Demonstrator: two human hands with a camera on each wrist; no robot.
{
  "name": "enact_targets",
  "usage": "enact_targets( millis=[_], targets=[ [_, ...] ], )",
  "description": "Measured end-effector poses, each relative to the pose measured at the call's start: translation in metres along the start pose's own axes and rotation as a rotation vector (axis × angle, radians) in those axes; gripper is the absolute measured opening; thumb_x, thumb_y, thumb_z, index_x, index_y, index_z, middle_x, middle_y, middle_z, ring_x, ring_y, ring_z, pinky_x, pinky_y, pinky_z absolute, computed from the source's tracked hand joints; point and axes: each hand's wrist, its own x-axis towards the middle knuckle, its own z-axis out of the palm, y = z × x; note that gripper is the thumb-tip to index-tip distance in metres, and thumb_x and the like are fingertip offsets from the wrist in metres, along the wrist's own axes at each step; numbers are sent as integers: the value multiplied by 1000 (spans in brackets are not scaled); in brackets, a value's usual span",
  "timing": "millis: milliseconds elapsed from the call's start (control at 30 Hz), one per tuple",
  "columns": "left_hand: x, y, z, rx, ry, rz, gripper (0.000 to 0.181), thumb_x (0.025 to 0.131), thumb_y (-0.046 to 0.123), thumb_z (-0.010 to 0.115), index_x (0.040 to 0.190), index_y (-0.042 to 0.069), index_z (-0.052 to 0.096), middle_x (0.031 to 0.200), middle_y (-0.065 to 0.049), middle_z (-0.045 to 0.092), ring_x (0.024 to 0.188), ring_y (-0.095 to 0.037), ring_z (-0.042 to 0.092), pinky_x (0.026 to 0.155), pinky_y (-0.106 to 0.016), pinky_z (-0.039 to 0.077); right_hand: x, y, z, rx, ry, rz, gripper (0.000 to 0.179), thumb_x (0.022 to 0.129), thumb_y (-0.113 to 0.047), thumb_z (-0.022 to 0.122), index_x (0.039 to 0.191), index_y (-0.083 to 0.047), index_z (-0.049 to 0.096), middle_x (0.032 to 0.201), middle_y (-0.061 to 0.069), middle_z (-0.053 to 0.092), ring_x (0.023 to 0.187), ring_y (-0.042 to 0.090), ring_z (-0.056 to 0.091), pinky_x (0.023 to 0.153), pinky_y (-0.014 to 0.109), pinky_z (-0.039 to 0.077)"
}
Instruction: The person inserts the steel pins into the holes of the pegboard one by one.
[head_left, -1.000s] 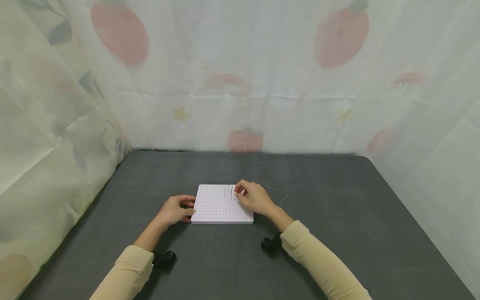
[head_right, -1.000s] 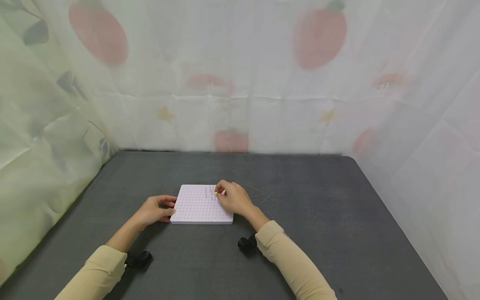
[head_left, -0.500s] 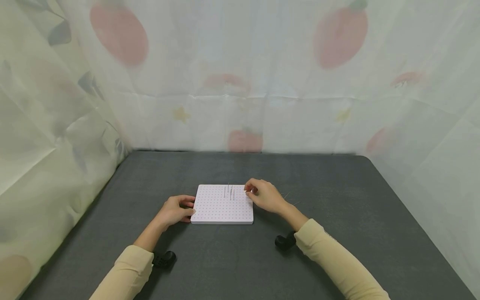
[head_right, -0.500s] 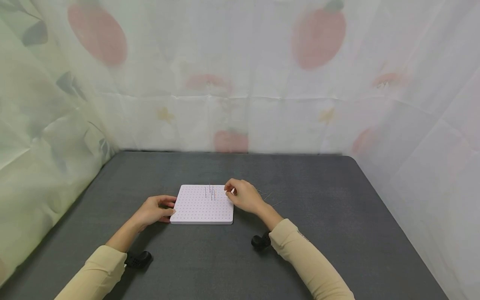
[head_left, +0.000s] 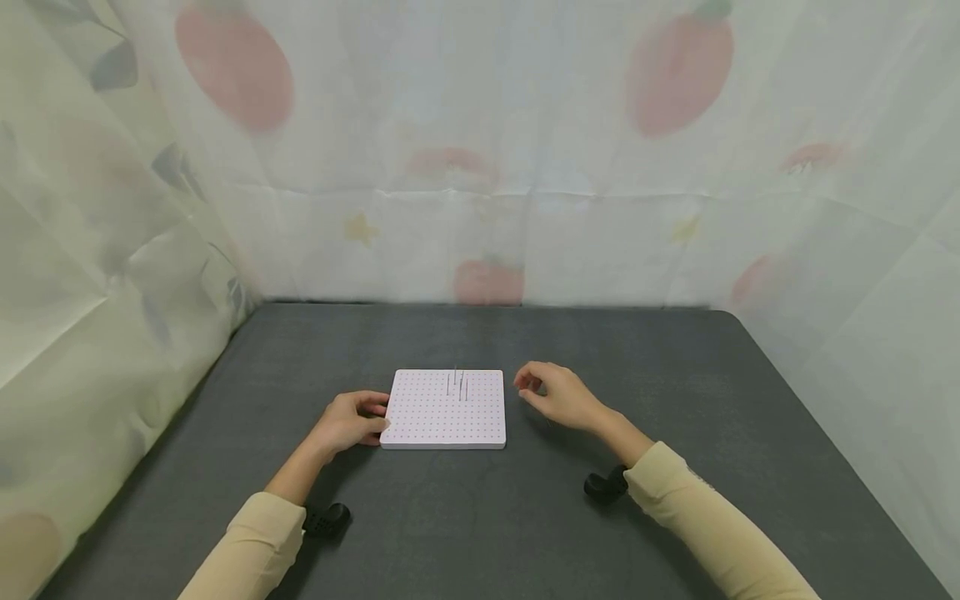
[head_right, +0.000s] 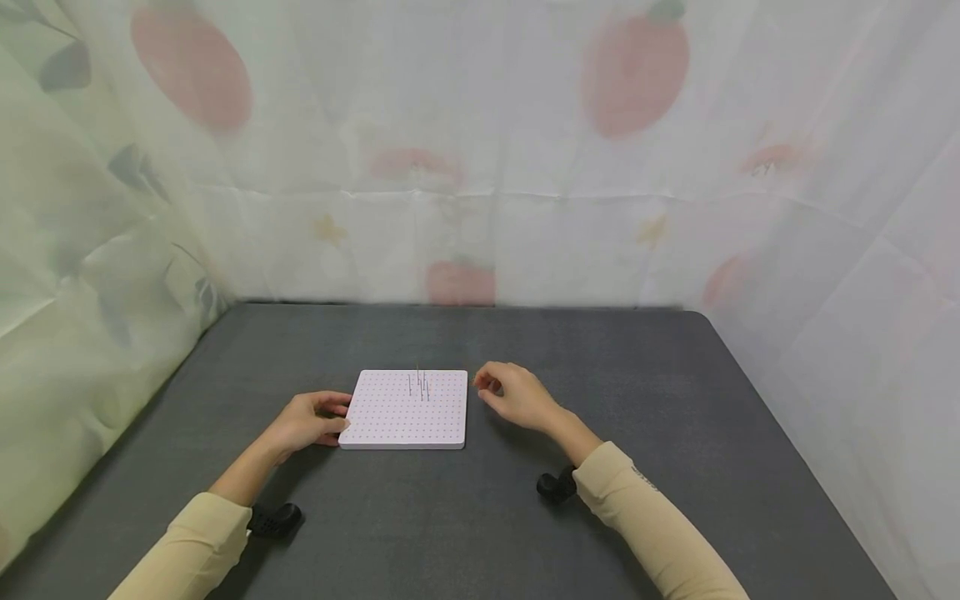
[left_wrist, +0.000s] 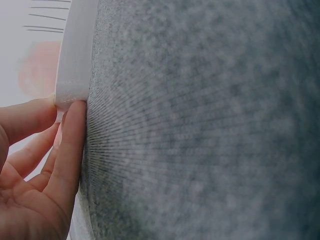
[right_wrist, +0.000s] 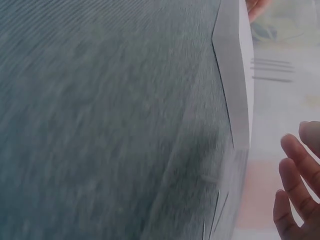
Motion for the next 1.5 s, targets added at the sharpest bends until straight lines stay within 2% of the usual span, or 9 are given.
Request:
enact_targets(
  millis=[600,800,1133,1500],
  targets=[
    [-3,3,0,14,4,15,51,88,1,69,135,-8,53,118,-26,60,83,-17,69,69,-35,63,-33,28,-33,14,-49,33,19,93,-12,67,112,-6,65,106,5,70,94,18,64,76,32,55],
    [-3,3,0,19,10,11,51,88,1,68,135,-7,53,118,-26,61,83,-17,69,69,-35,63,-44,43,-36,15,-87,70,18,94,-13,66,111,-8,65,106,4,69,95,18,63,76,32,54],
    [-1,3,1,31,18,-6,50,87,0,68,135,-6,54,118,-25,61,81,-16,68,69,-34,63,-56,63,-39,-10,-148,118,18,94,-15,65,111,-9,64,107,3,69,100,22,66,84,34,56],
    [0,3,1,28,18,-8,50,87,1,68,135,-5,55,118,-24,61,81,-16,69,69,-33,63,-59,74,-38,-7,-167,131,14,93,-14,67,106,-12,64,101,1,68,89,10,63,76,26,54]
  ],
)
